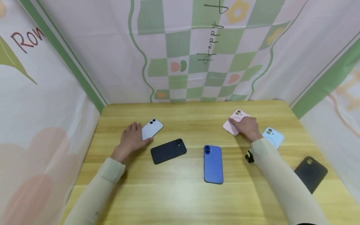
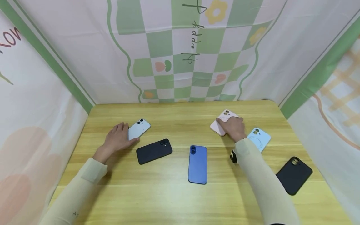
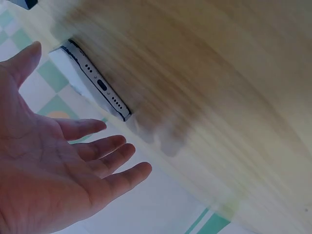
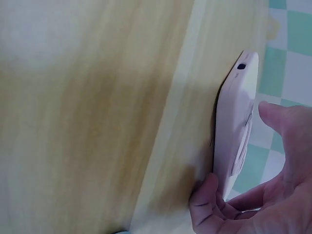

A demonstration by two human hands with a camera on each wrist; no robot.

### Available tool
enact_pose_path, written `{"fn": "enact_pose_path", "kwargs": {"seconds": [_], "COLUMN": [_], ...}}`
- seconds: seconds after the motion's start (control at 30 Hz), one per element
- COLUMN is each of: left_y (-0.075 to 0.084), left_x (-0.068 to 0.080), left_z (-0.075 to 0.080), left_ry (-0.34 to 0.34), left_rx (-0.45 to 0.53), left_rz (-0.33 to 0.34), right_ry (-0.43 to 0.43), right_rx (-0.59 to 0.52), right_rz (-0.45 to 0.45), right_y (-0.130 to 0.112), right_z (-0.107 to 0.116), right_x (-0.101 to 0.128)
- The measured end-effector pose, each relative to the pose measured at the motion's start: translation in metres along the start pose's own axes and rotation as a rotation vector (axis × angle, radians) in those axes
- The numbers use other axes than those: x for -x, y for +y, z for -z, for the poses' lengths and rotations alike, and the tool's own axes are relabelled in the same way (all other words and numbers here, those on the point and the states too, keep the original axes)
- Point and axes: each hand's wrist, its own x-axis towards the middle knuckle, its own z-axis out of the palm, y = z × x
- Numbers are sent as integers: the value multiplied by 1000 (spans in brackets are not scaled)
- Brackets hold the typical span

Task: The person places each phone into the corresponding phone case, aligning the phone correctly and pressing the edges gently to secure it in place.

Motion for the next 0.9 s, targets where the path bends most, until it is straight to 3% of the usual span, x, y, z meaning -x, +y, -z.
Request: {"fn": "enact_pose_path", "kwargs": {"seconds": [0.17, 0.57, 0.9], "left_y": [2, 7, 13], "left_x": [-2, -5, -8], "left_z": [-1, -1, 0], "left_ry": [-12, -30, -11], "left_rx": [-2, -28, -19], "left_rz": [21, 44, 37], "right_ry": [-32, -70, -80], "right_rx": [-9, -10, -46], "right_rz": [-54, -89, -21], "right_y": [-4, -14, -17], "right_z": [1, -1, 5], "right_x": [-3, -6, -6]}}
